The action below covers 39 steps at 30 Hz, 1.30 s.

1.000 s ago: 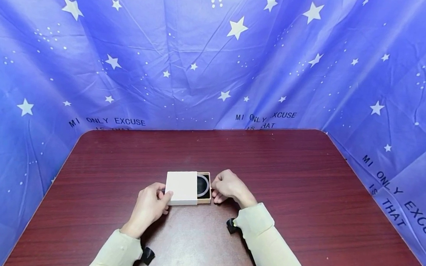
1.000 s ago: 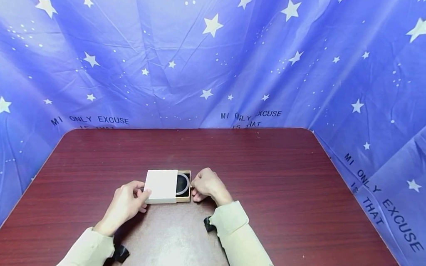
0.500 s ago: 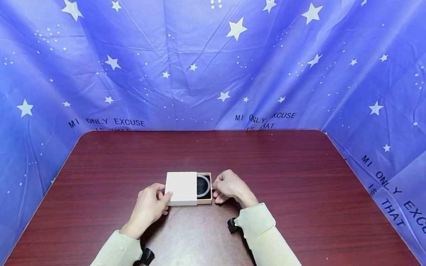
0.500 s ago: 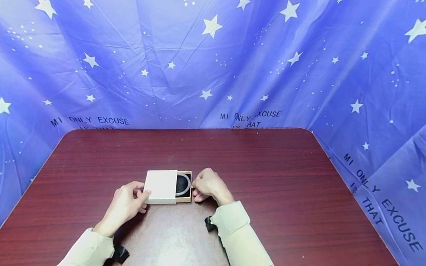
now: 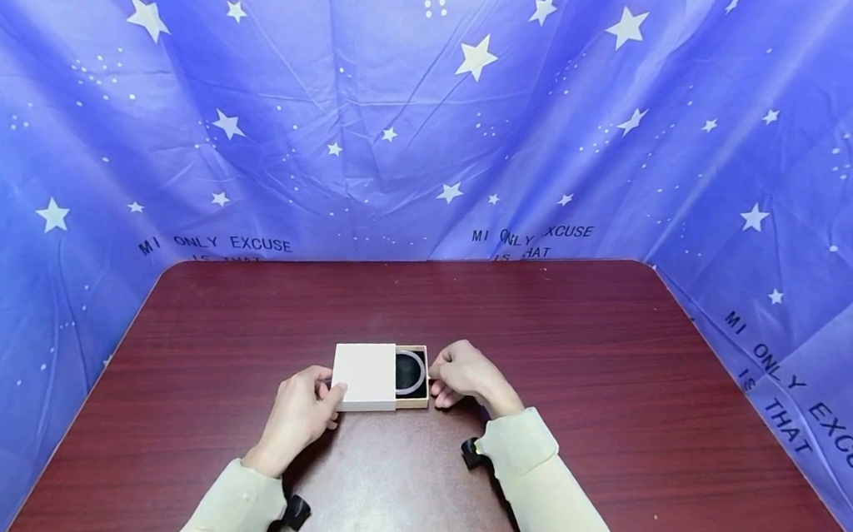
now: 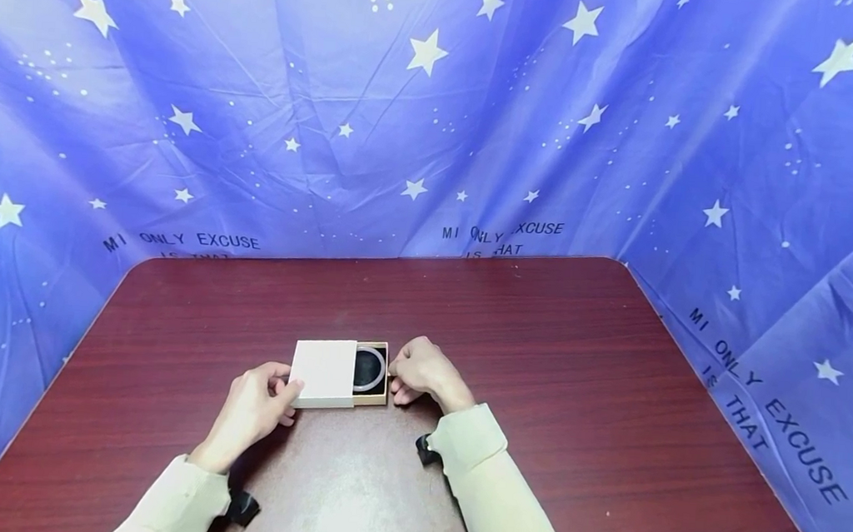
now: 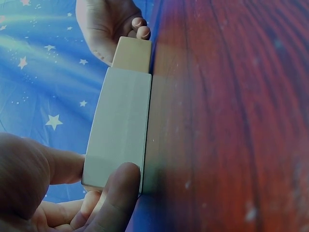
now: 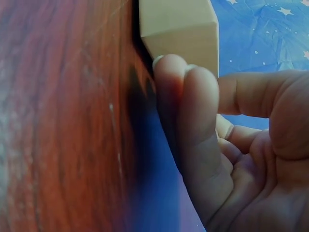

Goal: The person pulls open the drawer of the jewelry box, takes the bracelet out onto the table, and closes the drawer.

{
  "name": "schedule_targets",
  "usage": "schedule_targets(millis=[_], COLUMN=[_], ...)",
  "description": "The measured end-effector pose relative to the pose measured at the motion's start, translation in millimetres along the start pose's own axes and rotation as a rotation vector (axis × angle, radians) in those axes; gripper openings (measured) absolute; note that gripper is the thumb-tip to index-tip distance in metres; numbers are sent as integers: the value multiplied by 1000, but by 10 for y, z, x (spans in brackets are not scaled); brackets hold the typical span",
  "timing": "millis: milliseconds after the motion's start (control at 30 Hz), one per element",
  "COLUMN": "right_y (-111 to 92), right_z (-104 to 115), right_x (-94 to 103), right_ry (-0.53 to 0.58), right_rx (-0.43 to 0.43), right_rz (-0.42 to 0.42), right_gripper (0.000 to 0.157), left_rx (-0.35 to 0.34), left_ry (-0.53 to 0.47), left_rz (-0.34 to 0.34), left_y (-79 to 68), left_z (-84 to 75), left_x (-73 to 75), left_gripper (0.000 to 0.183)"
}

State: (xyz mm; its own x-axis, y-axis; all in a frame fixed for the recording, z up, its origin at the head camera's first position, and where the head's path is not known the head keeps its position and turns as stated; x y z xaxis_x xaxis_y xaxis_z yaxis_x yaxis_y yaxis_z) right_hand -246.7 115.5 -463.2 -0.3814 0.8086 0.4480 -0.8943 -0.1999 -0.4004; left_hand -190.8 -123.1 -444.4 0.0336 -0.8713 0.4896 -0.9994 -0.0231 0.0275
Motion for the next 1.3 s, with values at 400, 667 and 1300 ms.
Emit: schedule_targets(millis=[400,667,1300], right_y=[-6,3,-6], right_z=[-24,-41,-69], right_x=[18,34,60], right_ry=[15,24,38], right_rx=[-4,4,19], right_rz=[5,14,13], right_gripper=[12,12,12], left_rx=[0,2,-6], left_ry=[-6,-17,-12], left_rz=[2,0,-3], left_y=[6,7,8], left_z=[-6,1,1], left_x=[-14,-14,-18], left_gripper=[32,33,33])
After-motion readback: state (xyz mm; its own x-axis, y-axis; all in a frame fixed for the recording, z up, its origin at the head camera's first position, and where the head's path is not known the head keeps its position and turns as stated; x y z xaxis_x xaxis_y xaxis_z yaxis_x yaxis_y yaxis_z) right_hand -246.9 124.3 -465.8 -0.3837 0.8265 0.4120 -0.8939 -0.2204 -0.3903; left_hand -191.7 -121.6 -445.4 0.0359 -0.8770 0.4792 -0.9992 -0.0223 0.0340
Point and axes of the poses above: each hand's wrist, its own y-axis towards the middle knuckle, its own x-axis out of the back of the hand, z = x × y, the point moved 6 cm from there along y, towards the middle knuckle, and after that the axes turned 9 degrees about -y, right-handed, at the moved point
